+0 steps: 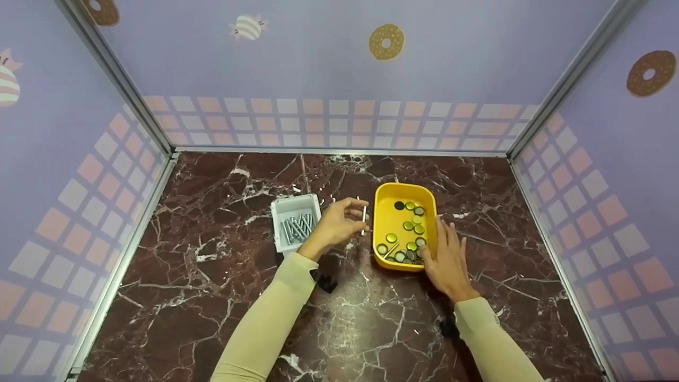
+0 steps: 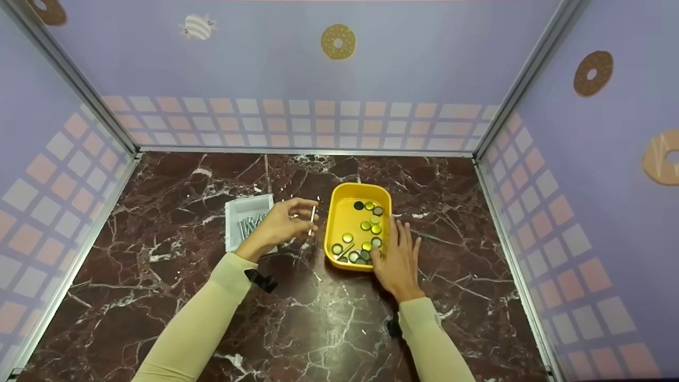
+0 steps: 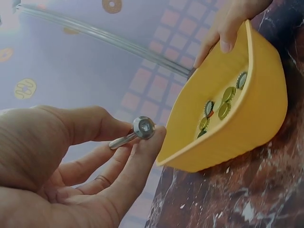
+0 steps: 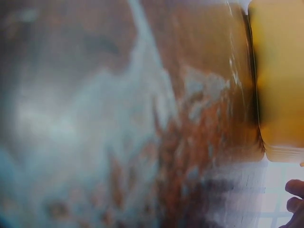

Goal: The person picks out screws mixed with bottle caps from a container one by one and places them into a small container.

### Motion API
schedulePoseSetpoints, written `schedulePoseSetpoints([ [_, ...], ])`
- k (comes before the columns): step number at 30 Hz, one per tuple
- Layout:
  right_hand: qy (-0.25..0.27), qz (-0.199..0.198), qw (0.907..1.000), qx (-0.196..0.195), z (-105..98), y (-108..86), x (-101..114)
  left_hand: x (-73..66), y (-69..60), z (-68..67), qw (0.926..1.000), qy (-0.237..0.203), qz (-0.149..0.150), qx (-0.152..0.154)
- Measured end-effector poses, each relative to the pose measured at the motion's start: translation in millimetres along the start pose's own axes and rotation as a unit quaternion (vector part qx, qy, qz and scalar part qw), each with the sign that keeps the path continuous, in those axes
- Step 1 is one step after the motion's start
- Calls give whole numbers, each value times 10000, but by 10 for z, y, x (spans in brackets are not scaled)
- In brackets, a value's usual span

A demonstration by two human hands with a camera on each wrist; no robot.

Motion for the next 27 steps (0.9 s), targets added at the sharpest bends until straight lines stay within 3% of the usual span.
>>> schedulePoseSetpoints([
  [10,86,-3,9999,52,12,2,6,-12,-82,-351,9988,334,-2,-363],
  [19,68,2,9999,81,13,8,-1,25,-126,-651,9975,302,-72,-635],
  [27,64,-38,10000,30,-1,5,11,117,-162,-894,9954,427,-293,-802],
])
Point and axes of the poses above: each hand's wrist, its own y-axis towards the middle knuckle, its own z-axis out of the palm, x = y × z, the point moved 10 cm from there along y, towards the middle knuckle, and after that the axes turned 5 degrees about -y, right-handed, at the moved point
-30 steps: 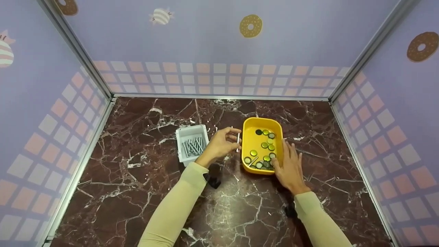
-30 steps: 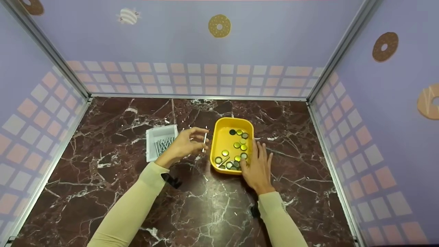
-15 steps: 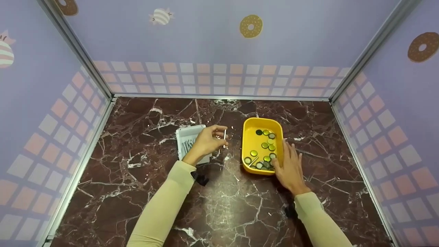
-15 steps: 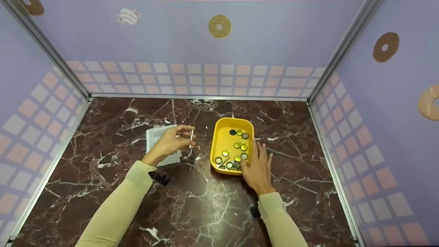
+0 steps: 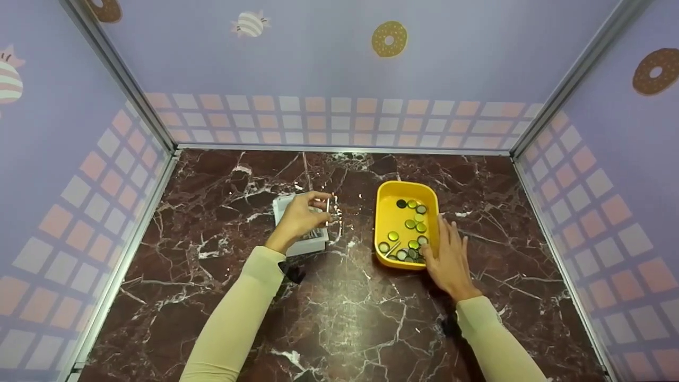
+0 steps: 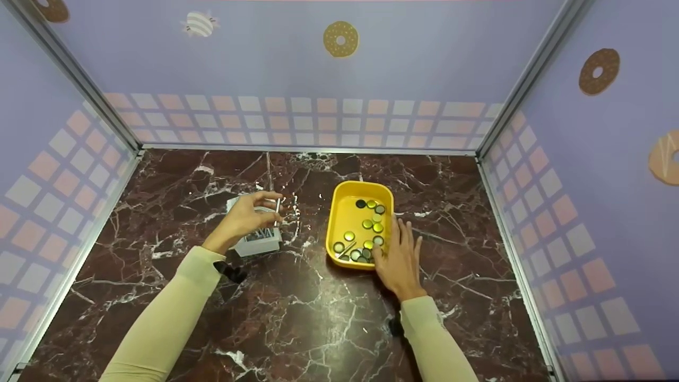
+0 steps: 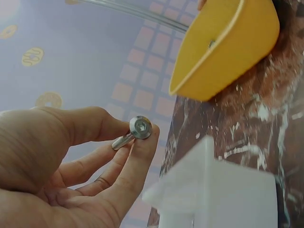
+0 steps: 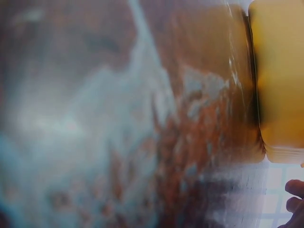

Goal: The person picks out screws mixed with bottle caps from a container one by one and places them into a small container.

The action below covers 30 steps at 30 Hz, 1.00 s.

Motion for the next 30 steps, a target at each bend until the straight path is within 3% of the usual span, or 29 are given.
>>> schedulePoseSetpoints([
  [12,38,-21,10000,-18,-5,4,9,169,-1,-326,9989,342,-157,-263],
  [16,36,-22,10000,3,3,0,0,220,6,-414,9970,675,-168,-337],
  [23,40,-52,10000,-43,0,2,0,259,38,-543,9908,1229,-261,-500],
  [27,22,-53,10000,-64,3,-2,-5,267,47,-590,9837,1680,-320,-562],
  [30,7,-55,9999,-87,2,-4,-9,339,131,-608,9798,1892,-379,-520],
])
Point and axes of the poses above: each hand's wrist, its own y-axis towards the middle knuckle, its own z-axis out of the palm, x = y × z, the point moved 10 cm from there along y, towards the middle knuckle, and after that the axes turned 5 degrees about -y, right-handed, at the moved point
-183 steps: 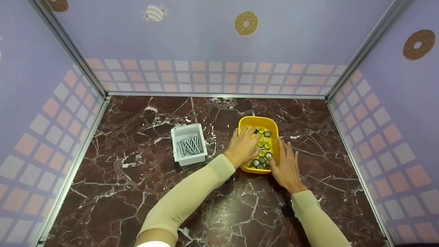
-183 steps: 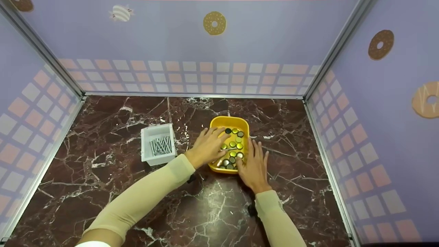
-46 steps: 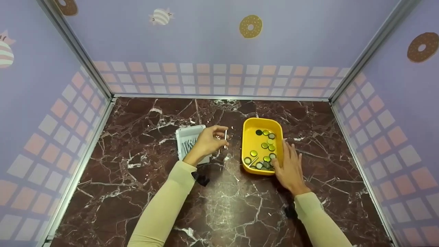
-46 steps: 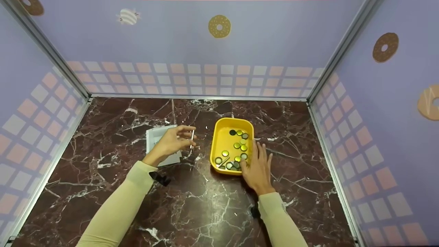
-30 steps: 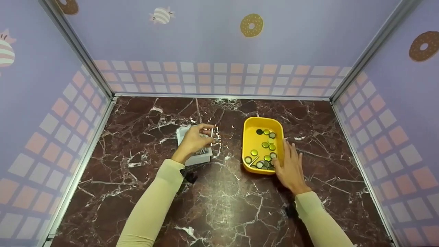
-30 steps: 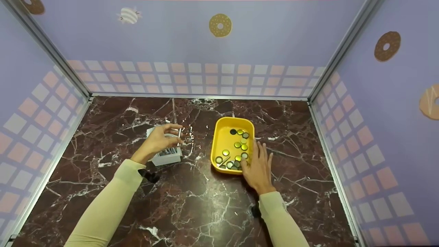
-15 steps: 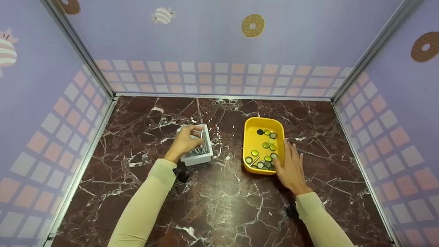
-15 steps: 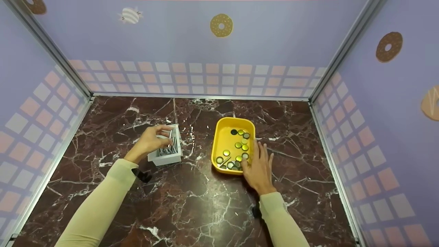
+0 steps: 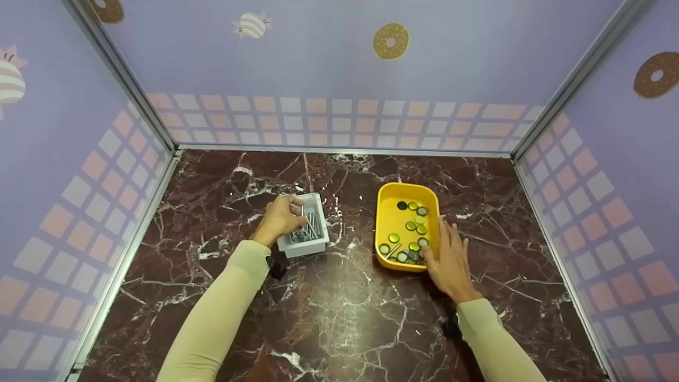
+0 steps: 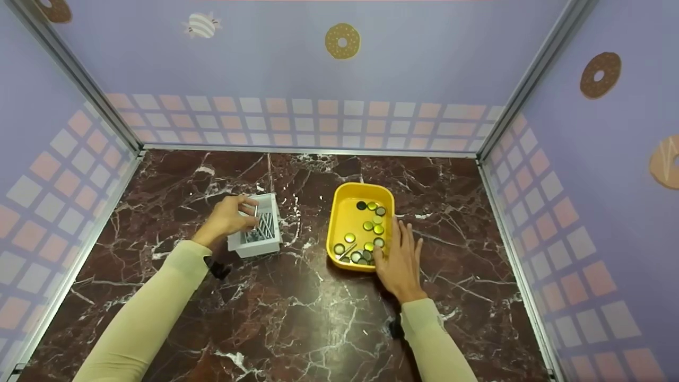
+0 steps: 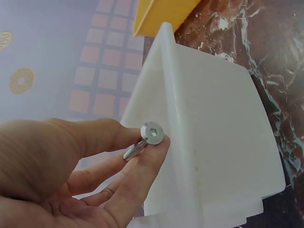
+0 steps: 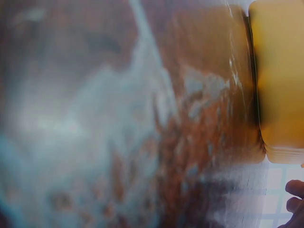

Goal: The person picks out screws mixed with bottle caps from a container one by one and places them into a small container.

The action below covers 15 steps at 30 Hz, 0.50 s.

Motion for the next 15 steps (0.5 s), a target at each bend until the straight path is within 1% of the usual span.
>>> schedulePoseSetpoints([
  [1,5,-1,10000,-2,-1,-1,-2,14,21,20,10000,-2,40,31],
  [2,10,-3,10000,-11,-3,-1,-5,167,167,75,9998,-81,150,66],
  [4,18,-5,10000,-12,-3,0,-9,375,394,171,9992,-295,228,133],
  [5,25,-5,10000,-7,-3,-1,-11,429,465,209,9991,-333,184,189],
  [6,27,-7,10000,-9,-4,-1,-11,456,511,245,9989,-388,160,231],
  [8,37,-10,10000,-4,-1,1,-13,422,519,275,9990,-354,11,284],
  [9,48,-4,10000,11,3,0,-13,254,389,255,9990,-268,-159,335],
  [11,62,7,10000,26,11,0,-14,23,191,228,9986,-58,-327,418],
  [12,70,11,10000,30,15,-1,-15,-54,130,218,9987,26,-312,408],
  [13,77,13,10000,32,18,-1,-16,-109,85,215,9985,104,-336,422],
  [15,88,18,10000,30,19,-5,-15,-138,81,238,9980,183,-335,505],
])
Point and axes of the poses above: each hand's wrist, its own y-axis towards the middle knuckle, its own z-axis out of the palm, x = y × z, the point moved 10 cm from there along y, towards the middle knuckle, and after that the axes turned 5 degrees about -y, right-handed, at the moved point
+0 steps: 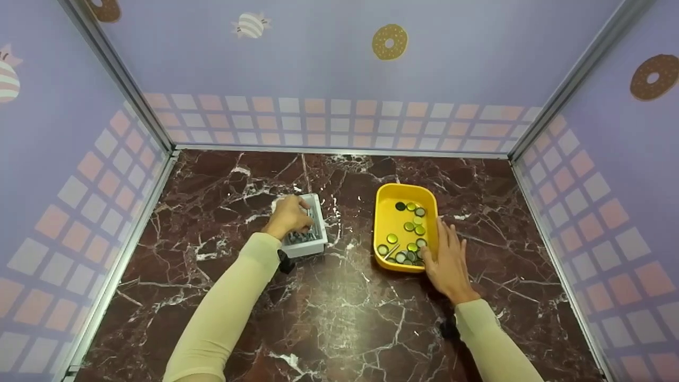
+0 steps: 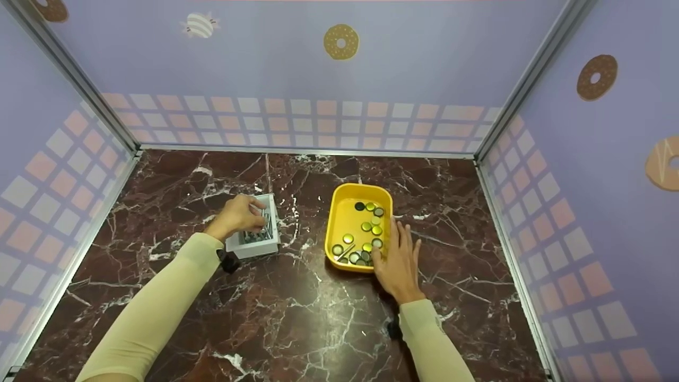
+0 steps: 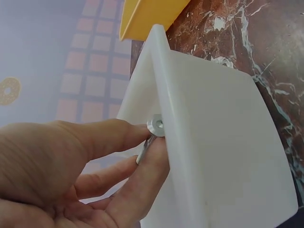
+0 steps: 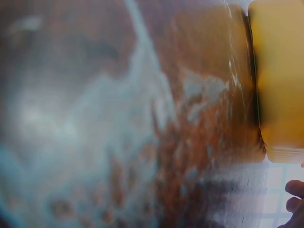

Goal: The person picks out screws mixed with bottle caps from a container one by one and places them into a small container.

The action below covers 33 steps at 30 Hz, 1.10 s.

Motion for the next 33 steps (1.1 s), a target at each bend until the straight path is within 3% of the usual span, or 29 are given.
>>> schedulePoseSetpoints([
  [1,-4,-10,10000,-11,-1,1,2,11,24,12,10000,41,-26,18],
  [2,1,-19,10000,-21,-5,3,3,125,172,65,10000,34,30,52],
  [8,-15,-18,10000,-31,-7,-7,6,103,255,95,9998,133,-95,108],
  [9,-17,-14,10000,-25,-6,-8,7,-15,132,46,9995,225,-201,86],
  [15,9,25,10000,4,-14,-11,7,-141,57,-14,9983,566,75,-76],
  [22,-38,3,10000,-3,-35,5,29,-315,-98,-76,9923,980,558,-522],
  [33,-74,-82,9999,-9,-22,11,18,-607,-252,84,9859,974,1029,-887],
])
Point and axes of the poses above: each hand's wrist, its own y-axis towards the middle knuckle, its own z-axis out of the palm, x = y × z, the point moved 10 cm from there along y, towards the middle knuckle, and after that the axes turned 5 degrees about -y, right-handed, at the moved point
